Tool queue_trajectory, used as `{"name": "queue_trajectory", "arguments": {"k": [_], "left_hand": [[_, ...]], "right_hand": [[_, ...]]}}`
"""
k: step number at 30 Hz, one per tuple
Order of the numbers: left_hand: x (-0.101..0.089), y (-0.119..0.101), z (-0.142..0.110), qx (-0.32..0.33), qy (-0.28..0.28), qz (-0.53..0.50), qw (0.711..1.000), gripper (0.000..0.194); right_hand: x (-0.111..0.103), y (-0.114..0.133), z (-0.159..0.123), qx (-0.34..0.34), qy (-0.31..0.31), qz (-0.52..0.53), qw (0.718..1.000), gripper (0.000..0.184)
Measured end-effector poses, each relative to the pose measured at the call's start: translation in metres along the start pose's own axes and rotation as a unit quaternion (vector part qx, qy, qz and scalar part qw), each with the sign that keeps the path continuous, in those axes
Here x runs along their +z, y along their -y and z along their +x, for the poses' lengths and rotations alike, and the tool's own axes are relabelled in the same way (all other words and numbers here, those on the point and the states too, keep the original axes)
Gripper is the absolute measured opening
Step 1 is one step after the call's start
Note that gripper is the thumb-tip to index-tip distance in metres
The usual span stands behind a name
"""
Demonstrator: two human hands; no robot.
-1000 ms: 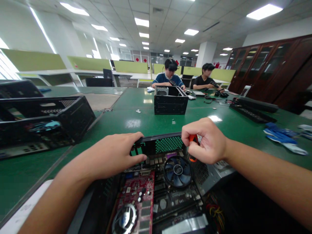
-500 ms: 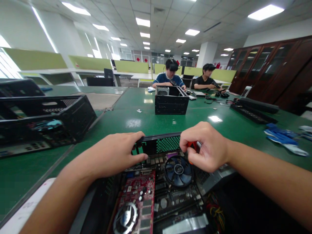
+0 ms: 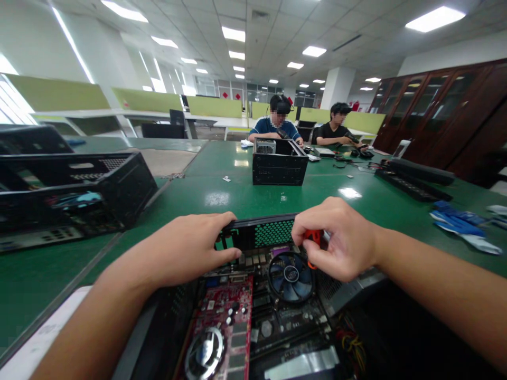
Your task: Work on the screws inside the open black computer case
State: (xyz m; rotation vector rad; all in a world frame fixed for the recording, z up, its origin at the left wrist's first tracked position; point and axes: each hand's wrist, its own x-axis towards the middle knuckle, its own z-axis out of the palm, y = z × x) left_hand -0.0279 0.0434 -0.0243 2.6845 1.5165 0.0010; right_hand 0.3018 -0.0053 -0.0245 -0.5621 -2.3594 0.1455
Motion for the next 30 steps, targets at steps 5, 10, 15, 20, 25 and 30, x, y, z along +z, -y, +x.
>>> {"name": "queue_trajectory", "arguments": {"k": [5,10,15,20,25,30], "left_hand": [[0.001,-0.001,0.000,-0.004,0.005,0.012,1.000,0.067],[0.001,-0.002,0.001,-0.006,0.010,0.018,1.000,0.069],[0.000,-0.002,0.002,-0.003,0.012,0.016,1.000,0.069],[0.001,0.000,0.001,-0.002,0.013,0.009,1.000,0.064],[0.002,0.001,0.001,-0.003,0.005,0.010,1.000,0.065],[0.002,0.001,0.000,-0.004,0.010,0.010,1.000,0.069]], "right_hand": [[-0.004,0.005,0.001,-0.001,0.013,-0.022,1.000,0.014],[-0.001,0.004,0.003,0.020,0.020,-0.019,0.999,0.010],[0.001,0.005,0.003,0.044,-0.002,0.023,0.999,0.010],[0.002,0.017,0.005,0.074,-0.034,0.084,0.993,0.019],[0.008,0.020,0.006,0.081,-0.008,0.082,0.993,0.024],[0.013,0.018,0.005,0.079,0.003,0.076,0.994,0.024]]}}
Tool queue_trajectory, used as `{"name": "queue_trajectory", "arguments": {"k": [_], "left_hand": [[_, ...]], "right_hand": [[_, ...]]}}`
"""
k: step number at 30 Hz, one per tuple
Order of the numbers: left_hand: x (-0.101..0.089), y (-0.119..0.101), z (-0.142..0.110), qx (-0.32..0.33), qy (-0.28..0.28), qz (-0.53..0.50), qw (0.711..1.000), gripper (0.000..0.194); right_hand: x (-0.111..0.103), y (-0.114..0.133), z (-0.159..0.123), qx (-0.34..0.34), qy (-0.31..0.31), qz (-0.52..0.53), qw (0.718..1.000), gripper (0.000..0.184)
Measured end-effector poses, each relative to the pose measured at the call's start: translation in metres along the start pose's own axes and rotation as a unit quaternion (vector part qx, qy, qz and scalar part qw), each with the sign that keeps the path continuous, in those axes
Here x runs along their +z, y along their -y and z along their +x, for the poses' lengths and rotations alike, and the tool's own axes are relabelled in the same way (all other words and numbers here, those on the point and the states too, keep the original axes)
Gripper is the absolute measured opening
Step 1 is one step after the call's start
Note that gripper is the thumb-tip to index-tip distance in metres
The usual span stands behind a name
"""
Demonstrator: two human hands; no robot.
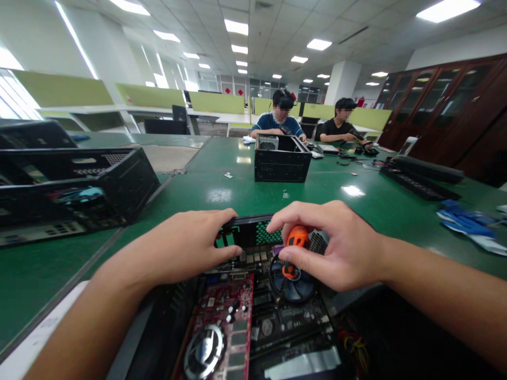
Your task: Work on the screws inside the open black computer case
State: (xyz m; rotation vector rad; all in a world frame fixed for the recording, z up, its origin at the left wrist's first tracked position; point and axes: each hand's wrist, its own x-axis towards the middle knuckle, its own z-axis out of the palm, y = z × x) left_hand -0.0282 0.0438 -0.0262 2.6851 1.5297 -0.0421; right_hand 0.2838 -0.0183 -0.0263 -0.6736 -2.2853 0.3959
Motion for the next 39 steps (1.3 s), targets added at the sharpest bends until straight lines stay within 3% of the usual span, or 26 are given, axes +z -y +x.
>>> {"name": "queue_trajectory", "arguments": {"k": [12,15,18,20,24,32,39], "left_hand": [[-0.002,-0.001,0.000,0.000,0.003,-0.009,1.000,0.061],[-0.003,-0.001,0.000,0.003,-0.001,-0.011,1.000,0.058],[-0.002,-0.001,0.001,0.005,-0.004,-0.015,1.000,0.049],[-0.002,-0.001,0.000,0.006,-0.006,-0.015,1.000,0.048],[-0.001,-0.001,-0.001,0.004,-0.013,-0.011,1.000,0.057],[-0.001,-0.002,-0.003,0.002,-0.011,-0.016,1.000,0.057],[-0.001,-0.003,-0.003,0.004,-0.006,-0.006,1.000,0.059]], "right_hand": [[0.003,-0.006,0.001,-0.040,0.011,-0.028,0.999,0.017],[0.000,-0.002,0.003,0.000,0.048,0.009,0.999,0.024],[-0.005,0.005,0.005,0.063,0.094,0.076,0.991,0.049],[-0.008,0.008,0.006,0.098,0.104,0.086,0.986,0.050],[-0.008,0.006,0.007,0.122,0.087,0.043,0.988,0.012],[-0.004,-0.013,0.007,0.099,-0.034,-0.017,0.994,0.035],[0.000,-0.018,0.007,0.113,0.007,-0.024,0.993,0.030]]}}
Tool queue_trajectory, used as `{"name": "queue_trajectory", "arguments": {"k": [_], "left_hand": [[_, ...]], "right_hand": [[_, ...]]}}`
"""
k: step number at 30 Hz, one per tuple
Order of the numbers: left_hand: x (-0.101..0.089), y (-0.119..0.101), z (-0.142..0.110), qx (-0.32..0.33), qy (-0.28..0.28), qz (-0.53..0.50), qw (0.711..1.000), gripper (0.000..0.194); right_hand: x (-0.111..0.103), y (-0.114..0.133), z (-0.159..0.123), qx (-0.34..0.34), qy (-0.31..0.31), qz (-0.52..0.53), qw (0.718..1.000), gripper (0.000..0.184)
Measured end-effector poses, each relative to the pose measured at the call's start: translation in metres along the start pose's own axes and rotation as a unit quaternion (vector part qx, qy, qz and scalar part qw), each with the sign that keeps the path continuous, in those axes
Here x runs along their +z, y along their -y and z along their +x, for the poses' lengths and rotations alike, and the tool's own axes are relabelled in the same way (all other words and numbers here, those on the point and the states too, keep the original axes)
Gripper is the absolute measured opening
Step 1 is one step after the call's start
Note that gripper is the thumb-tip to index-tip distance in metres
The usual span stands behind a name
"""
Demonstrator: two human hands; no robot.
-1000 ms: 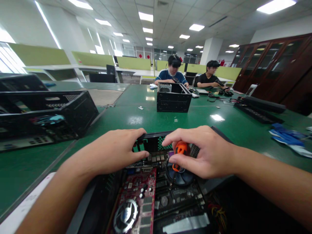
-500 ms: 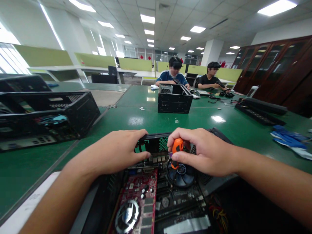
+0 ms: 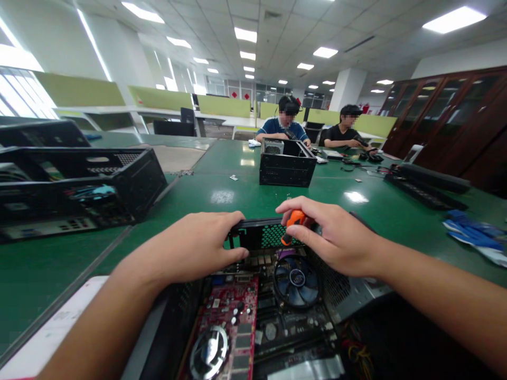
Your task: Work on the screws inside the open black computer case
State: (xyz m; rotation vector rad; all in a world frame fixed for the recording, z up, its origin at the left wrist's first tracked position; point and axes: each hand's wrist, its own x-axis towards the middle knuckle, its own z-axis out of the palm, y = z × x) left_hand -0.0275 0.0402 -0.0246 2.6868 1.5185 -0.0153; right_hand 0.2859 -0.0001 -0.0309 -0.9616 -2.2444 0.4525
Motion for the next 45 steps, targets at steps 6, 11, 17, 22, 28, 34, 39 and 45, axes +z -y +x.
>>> {"name": "queue_trajectory", "arguments": {"k": [6,11,17,22,28,34,39,45], "left_hand": [[0.001,0.001,0.000,0.006,-0.009,-0.004,1.000,0.059],[0.001,0.001,0.000,0.009,-0.014,-0.006,1.000,0.054],[0.001,0.000,0.002,0.007,-0.011,-0.005,1.000,0.055],[0.001,0.001,0.001,0.009,-0.019,-0.008,1.000,0.054],[0.000,0.000,0.000,0.003,-0.012,-0.004,1.000,0.063],[-0.003,-0.003,0.000,-0.006,0.008,0.006,1.000,0.063],[-0.003,-0.002,0.001,-0.007,0.007,0.008,1.000,0.061],[-0.002,-0.002,0.002,-0.004,0.008,0.007,1.000,0.061]], "right_hand": [[0.003,-0.003,0.000,0.001,0.005,-0.013,1.000,0.032],[0.003,-0.005,0.000,0.006,0.004,-0.022,1.000,0.032],[0.004,-0.007,0.003,0.015,-0.013,-0.038,0.999,0.035],[0.001,-0.012,0.003,0.022,-0.045,-0.061,0.997,0.034],[0.000,-0.017,0.000,-0.003,-0.030,-0.060,0.998,0.051],[-0.002,-0.014,0.001,-0.021,-0.024,-0.053,0.998,0.038],[-0.005,-0.013,0.001,-0.019,-0.028,-0.055,0.998,0.022],[-0.004,-0.016,-0.001,-0.032,-0.032,-0.057,0.997,0.048]]}}
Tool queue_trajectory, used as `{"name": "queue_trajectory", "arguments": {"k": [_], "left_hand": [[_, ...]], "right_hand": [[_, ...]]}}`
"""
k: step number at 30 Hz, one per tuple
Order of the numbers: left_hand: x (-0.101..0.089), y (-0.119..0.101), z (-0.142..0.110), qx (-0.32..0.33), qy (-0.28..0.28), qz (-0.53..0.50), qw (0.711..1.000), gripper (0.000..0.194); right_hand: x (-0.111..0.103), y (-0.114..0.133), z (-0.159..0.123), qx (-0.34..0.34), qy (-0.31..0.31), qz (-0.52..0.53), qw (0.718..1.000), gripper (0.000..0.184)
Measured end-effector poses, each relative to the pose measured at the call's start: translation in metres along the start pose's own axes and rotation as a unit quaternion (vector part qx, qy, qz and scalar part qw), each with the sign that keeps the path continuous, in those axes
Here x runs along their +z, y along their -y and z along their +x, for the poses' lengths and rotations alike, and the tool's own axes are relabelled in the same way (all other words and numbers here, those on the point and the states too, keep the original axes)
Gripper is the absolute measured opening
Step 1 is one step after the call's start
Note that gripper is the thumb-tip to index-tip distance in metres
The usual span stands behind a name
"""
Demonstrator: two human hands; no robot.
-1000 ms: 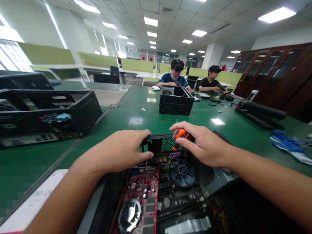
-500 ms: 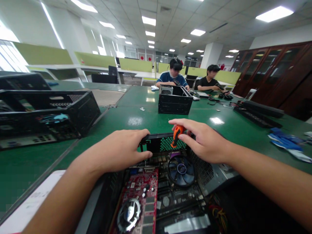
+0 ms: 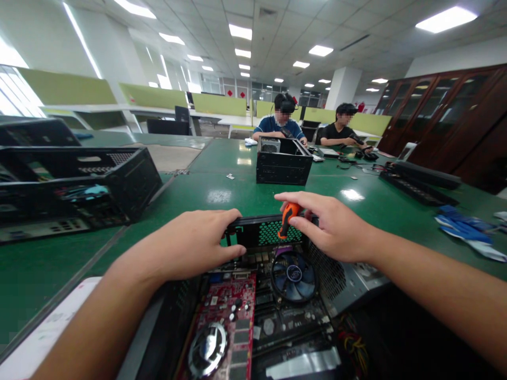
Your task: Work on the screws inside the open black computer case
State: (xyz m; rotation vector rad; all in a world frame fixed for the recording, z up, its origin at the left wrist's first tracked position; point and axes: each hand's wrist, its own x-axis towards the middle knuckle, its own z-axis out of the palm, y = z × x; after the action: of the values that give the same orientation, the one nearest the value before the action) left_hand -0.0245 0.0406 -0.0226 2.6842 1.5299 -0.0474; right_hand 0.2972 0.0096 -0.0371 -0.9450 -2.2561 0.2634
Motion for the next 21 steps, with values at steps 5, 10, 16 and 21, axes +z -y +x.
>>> {"name": "queue_trajectory", "arguments": {"k": [5,10,16,21], "left_hand": [[0.000,0.000,0.001,0.000,0.001,0.001,1.000,0.060],[-0.001,0.000,0.001,-0.004,0.007,0.009,1.000,0.068],[-0.001,-0.001,0.001,-0.006,0.005,0.015,1.000,0.067],[-0.002,-0.003,0.001,-0.009,0.012,0.019,1.000,0.067]], "right_hand": [[-0.010,0.004,-0.002,-0.047,-0.024,0.014,0.999,0.037],[-0.017,0.008,-0.004,-0.113,-0.015,0.028,0.993,0.028],[-0.014,0.011,-0.003,-0.133,0.005,0.039,0.990,0.015],[-0.011,0.009,-0.003,-0.144,0.008,0.043,0.989,0.016]]}}
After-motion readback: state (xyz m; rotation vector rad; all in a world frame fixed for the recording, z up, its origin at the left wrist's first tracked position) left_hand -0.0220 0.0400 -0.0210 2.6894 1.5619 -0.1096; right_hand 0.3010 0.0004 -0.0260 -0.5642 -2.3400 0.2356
